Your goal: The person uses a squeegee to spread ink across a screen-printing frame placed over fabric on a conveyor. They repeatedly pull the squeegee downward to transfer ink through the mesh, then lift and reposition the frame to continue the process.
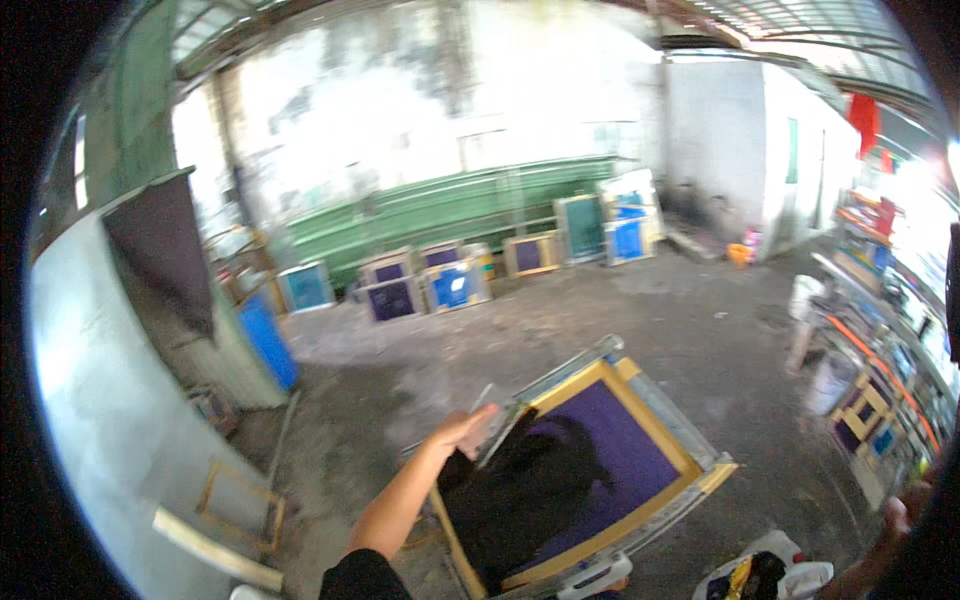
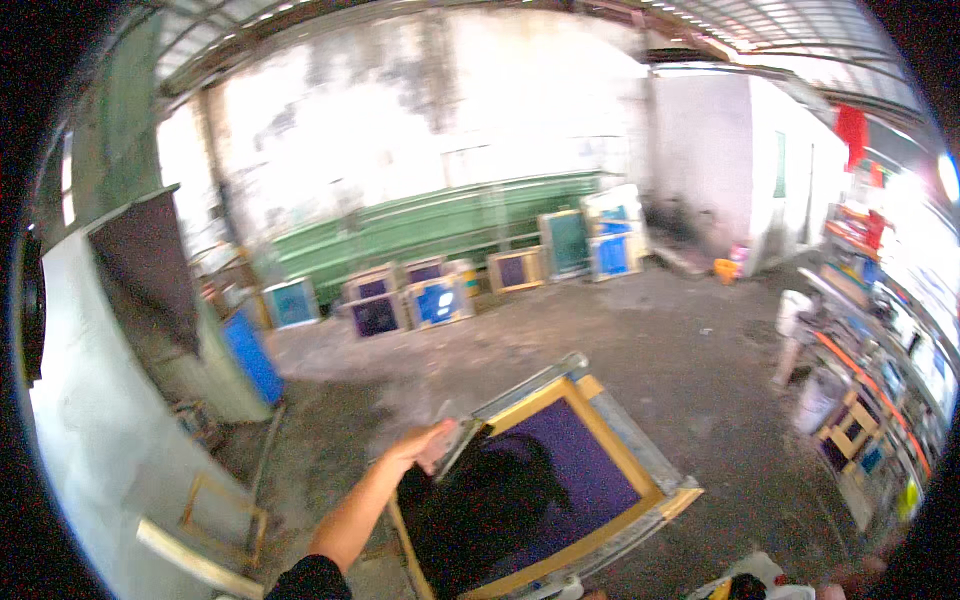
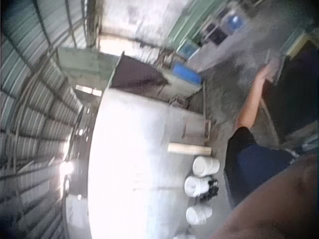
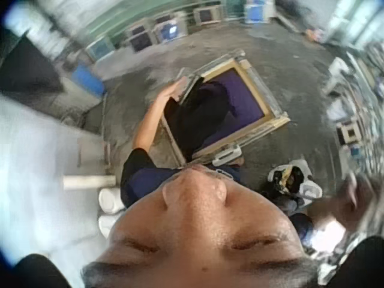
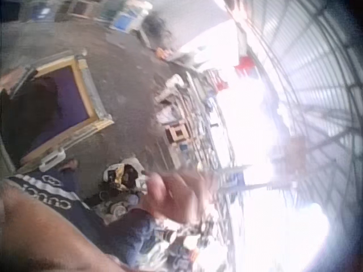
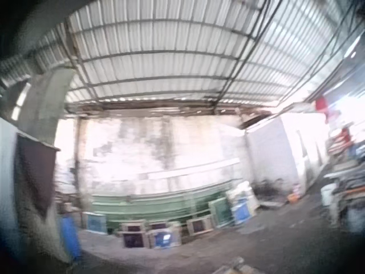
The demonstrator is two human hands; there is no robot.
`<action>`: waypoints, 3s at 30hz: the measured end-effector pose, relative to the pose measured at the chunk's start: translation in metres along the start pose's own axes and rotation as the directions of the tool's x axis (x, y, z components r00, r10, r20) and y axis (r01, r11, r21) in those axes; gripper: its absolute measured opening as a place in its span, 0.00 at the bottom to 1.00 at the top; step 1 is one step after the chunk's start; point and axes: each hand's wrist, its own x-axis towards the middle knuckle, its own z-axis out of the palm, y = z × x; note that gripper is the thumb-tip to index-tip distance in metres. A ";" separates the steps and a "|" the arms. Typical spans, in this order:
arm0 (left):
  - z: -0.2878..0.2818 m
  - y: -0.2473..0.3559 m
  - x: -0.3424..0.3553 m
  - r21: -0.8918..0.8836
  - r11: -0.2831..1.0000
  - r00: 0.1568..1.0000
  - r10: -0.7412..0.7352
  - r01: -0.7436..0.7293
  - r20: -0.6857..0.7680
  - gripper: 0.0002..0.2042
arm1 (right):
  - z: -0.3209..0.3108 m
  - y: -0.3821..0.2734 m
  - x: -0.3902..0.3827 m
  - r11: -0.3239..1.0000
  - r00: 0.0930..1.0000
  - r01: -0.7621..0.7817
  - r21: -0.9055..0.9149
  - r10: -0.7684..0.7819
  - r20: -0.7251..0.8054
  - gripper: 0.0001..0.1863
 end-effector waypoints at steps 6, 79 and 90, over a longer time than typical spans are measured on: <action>0.153 0.036 0.162 0.042 0.999 0.977 -0.002 -0.007 0.211 0.43 | 0.076 0.096 -0.094 0.906 0.898 -0.385 -0.177 0.412 0.157 0.19; 2.356 0.338 -0.346 -0.045 0.775 -0.655 -0.500 -0.630 0.567 0.39 | 0.128 1.132 -0.792 0.085 -0.446 -0.877 0.472 0.219 -0.868 0.20; 2.414 0.211 -0.636 0.121 0.861 -0.773 -0.498 -0.494 0.393 0.31 | -0.197 1.175 -0.878 0.107 -0.172 -0.981 0.162 -0.092 -0.981 0.21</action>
